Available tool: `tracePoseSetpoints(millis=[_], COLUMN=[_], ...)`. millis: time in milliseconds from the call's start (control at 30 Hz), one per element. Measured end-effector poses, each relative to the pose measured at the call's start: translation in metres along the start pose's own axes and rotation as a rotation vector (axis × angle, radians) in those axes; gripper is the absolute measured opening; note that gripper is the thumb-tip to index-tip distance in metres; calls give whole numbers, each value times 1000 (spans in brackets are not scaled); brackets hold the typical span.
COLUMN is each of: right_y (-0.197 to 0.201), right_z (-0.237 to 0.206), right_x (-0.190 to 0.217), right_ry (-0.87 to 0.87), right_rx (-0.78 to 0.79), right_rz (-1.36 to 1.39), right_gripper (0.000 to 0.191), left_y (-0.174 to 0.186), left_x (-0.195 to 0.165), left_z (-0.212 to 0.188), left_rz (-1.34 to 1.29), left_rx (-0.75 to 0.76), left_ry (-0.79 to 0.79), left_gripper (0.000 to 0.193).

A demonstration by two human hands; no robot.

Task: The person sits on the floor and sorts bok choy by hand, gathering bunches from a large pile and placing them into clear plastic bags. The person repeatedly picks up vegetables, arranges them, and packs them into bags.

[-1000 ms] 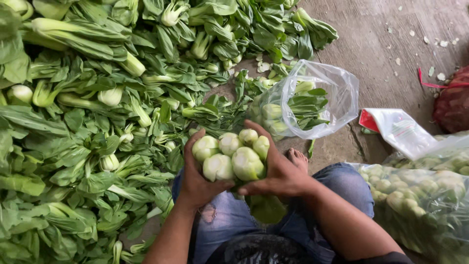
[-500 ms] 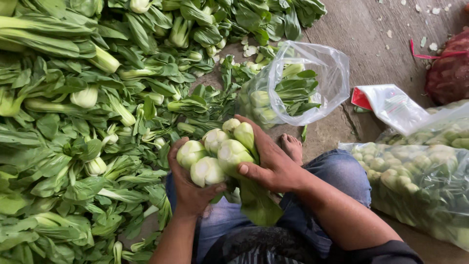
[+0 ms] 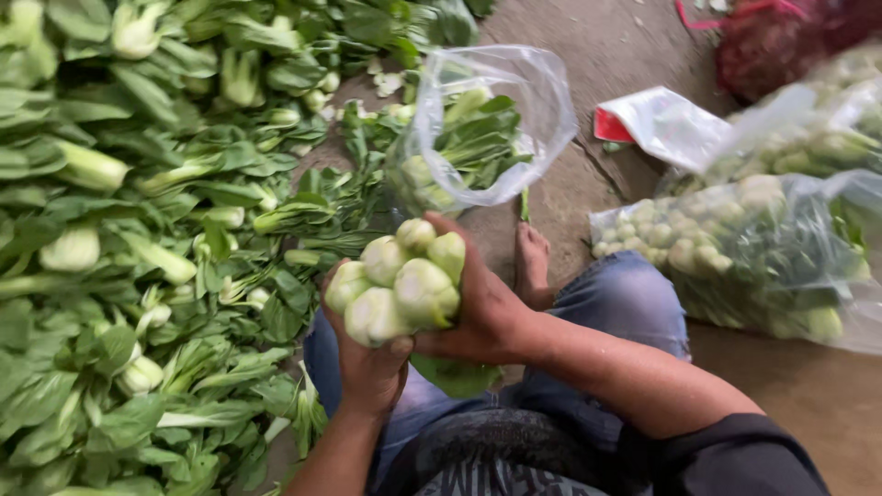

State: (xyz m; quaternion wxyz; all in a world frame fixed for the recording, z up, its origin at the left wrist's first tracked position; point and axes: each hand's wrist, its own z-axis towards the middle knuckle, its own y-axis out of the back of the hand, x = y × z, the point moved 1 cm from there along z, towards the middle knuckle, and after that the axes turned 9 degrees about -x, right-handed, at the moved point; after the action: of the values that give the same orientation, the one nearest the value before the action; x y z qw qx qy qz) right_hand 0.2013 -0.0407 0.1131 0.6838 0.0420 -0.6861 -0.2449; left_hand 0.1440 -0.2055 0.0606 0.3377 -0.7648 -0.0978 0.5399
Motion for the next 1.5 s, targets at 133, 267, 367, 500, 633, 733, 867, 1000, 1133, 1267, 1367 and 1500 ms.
tracePoseSetpoints(millis=[133,267,367,500,633,733,867,1000,1133,1267,1367,1500], right_y=[11,50,98,173,269,356,405,353,269,202,165,134], right_z=[-11,-1,0,8,33,68,134,186,226,258,266,265], right_x=[-7,-44,-79,-126,-164,-183,-204,-212,-215,-237,-268,-293], right_ry=[52,75,236,334,44,61,311,505,172,397,528,321], right_rx=[63,116,163,66,91,102,-4,-60,299,460,422,559], right_rz=[63,83,-104,32,461,419,302,182,-180,-524,-570,-552], right_gripper=[139,139,126,115,91,61,59,110,113,113,96,89], left_y=[-13,-55,-106,-194,-290,-324,-277,-186,-139,-136,-134,-116], left_x=[15,44,76,112,102,77,83,132,147,141,146,154], left_z=[-12,-7,10,41,87,138,237,312,348,351,350,356], left_rz=[-103,-71,-24,39,64,180,996,1819,1629,1394,1383,1306], left_rx=[-36,-25,50,123,364,366,-114,-337,-358,-351,-308,-333], left_ry=[58,57,6,-6,64,123,-225,20,47,-103,-211,-282], left_gripper=[114,113,113,121,126,121,92,76,28,19,14,11])
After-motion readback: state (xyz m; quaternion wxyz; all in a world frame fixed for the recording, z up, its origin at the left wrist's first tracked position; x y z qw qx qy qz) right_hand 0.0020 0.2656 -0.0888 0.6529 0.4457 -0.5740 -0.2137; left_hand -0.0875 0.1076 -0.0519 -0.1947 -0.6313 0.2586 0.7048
